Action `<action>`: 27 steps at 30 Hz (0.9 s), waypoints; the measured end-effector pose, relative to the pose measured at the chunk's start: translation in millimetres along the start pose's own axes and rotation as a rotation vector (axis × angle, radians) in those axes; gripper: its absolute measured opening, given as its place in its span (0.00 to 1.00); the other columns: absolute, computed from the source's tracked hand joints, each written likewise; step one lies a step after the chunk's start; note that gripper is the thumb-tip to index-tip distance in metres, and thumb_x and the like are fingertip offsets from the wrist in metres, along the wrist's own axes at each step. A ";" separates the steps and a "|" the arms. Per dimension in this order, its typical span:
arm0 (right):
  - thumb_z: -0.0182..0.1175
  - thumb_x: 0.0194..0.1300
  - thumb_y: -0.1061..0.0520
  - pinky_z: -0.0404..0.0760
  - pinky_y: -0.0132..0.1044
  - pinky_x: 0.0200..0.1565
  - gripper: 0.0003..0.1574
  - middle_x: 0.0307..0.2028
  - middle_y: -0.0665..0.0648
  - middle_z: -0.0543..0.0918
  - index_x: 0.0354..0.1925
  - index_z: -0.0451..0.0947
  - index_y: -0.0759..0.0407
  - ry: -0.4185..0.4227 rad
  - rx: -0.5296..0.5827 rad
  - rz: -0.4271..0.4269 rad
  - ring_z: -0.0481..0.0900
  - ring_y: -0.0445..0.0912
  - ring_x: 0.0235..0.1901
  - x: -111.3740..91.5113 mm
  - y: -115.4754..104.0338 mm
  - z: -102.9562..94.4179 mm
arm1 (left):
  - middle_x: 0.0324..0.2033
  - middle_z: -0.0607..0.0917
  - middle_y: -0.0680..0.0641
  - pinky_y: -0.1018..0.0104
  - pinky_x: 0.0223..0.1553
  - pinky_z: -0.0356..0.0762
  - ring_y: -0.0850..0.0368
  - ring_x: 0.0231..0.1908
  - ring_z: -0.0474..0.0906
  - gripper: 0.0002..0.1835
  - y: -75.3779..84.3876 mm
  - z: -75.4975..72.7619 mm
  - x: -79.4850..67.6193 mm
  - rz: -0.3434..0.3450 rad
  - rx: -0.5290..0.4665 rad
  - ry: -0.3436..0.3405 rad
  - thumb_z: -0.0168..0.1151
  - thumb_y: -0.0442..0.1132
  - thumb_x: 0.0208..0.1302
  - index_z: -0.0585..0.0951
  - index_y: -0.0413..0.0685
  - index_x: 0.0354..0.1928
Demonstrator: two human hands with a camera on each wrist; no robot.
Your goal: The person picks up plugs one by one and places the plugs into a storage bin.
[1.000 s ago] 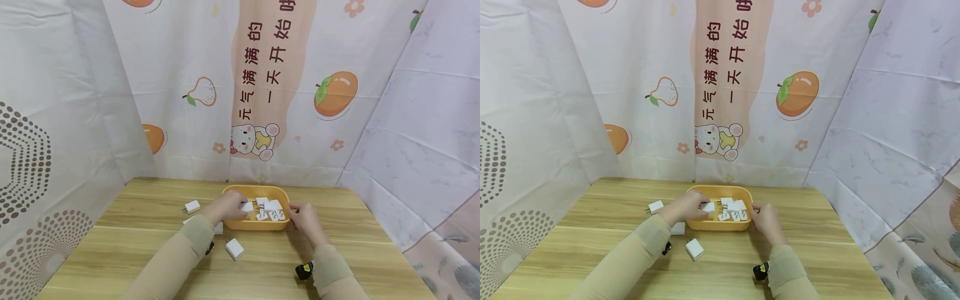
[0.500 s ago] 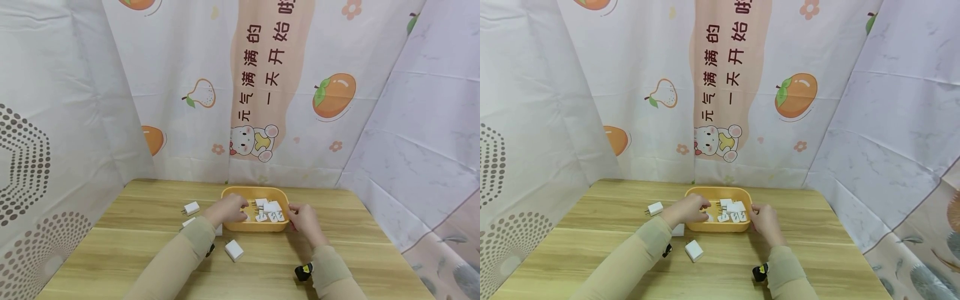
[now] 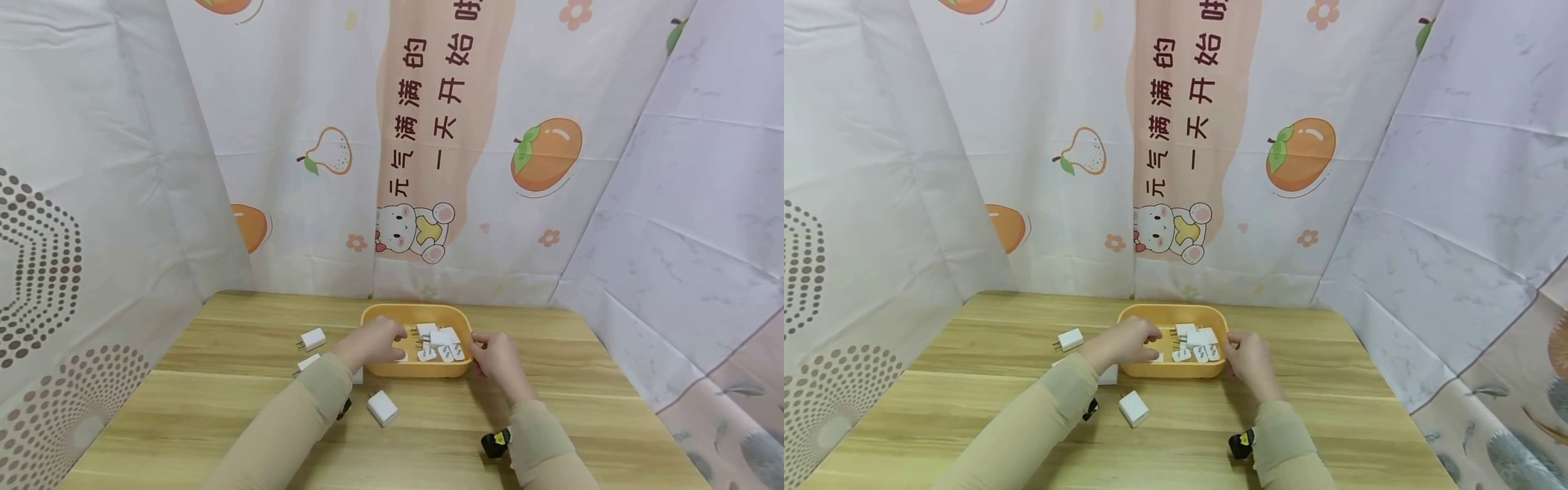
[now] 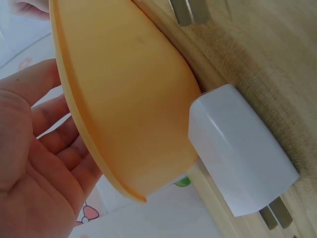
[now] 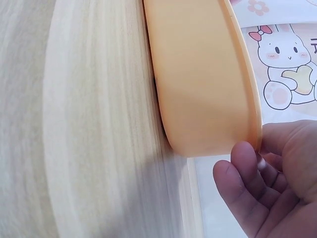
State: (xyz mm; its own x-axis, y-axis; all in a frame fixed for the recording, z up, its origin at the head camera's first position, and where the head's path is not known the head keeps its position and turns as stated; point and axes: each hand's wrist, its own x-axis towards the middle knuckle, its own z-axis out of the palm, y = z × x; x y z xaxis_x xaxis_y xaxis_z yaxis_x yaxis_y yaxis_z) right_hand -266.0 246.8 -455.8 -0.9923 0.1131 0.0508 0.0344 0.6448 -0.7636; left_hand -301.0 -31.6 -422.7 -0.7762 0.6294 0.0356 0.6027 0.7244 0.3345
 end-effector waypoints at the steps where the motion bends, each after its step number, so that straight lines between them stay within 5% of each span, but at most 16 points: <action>1: 0.60 0.71 0.60 0.77 0.37 0.19 0.24 0.20 0.61 0.81 0.62 0.78 0.67 0.000 0.000 0.000 0.81 0.49 0.17 -0.1 -0.3 -0.1 | 0.48 0.87 0.48 0.60 0.52 0.79 0.54 0.50 0.82 0.20 0.2 0.3 -0.1 0.002 0.003 0.000 0.70 0.44 0.64 0.85 0.42 0.55; 27: 0.60 0.71 0.61 0.80 0.38 0.20 0.23 0.22 0.63 0.81 0.62 0.78 0.68 0.001 0.002 0.007 0.82 0.52 0.18 -1.7 -1.2 0.2 | 0.52 0.86 0.49 0.58 0.56 0.77 0.56 0.53 0.79 0.21 -4.5 -15.3 -16.4 -0.010 0.003 0.079 0.66 0.48 0.69 0.83 0.47 0.59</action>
State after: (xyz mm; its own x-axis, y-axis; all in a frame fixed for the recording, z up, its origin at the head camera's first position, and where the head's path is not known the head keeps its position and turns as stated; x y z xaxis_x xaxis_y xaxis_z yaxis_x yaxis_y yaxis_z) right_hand -264.4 245.7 -455.2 -0.9919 0.1183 0.0465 0.0408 0.6426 -0.7651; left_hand -293.8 -49.5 -410.4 -0.7943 0.5981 0.1063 0.5954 0.7316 0.3321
